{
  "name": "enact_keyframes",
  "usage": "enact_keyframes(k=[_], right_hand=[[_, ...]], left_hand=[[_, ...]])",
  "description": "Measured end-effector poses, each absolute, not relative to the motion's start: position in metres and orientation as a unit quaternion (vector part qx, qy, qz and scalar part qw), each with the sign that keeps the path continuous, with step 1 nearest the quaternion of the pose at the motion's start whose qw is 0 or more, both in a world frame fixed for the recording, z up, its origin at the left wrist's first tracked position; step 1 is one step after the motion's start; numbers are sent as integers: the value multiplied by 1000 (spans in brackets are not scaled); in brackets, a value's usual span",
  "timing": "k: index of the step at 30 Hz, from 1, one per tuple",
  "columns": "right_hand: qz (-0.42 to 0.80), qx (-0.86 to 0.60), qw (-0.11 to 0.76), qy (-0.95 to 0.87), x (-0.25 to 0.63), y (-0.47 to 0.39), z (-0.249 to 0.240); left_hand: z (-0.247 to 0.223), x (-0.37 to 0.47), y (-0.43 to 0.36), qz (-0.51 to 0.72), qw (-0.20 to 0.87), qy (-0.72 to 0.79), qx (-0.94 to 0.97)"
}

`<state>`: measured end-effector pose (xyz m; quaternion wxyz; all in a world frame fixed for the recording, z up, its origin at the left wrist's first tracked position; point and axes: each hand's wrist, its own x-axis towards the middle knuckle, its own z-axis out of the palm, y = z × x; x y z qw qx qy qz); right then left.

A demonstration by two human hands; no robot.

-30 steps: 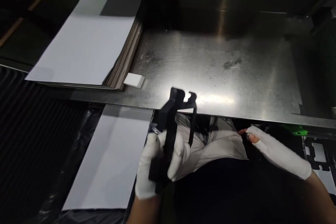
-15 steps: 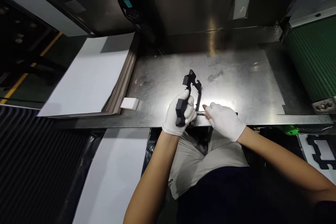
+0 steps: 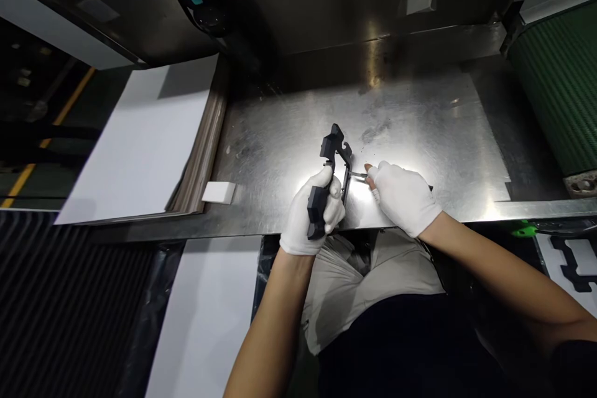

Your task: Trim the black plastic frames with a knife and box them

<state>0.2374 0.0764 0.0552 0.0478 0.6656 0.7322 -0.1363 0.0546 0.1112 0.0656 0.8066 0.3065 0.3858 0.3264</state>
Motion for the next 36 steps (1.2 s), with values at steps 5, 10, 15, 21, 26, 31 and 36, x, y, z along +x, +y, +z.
enact_keyframes(k=[5, 10, 15, 21, 26, 31, 36], right_hand=[[-167, 590, 60, 788, 227, 65, 54], [-154, 642, 66, 748, 227, 75, 61], [-126, 676, 58, 724, 241, 80, 61], [-52, 697, -24, 715, 257, 73, 22], [-29, 685, -100, 721, 265, 76, 10], [-199, 637, -281, 690, 254, 51, 15], [-559, 515, -319, 567, 220, 13, 25]], left_hand=[[65, 55, 110, 325, 804, 386, 315], [64, 59, 110, 321, 799, 387, 329], [62, 57, 96, 362, 776, 389, 341], [71, 25, 40, 431, 720, 367, 402], [87, 22, 1, 238, 357, 637, 640], [84, 33, -1, 130, 164, 626, 751], [79, 40, -5, 137, 176, 595, 772]])
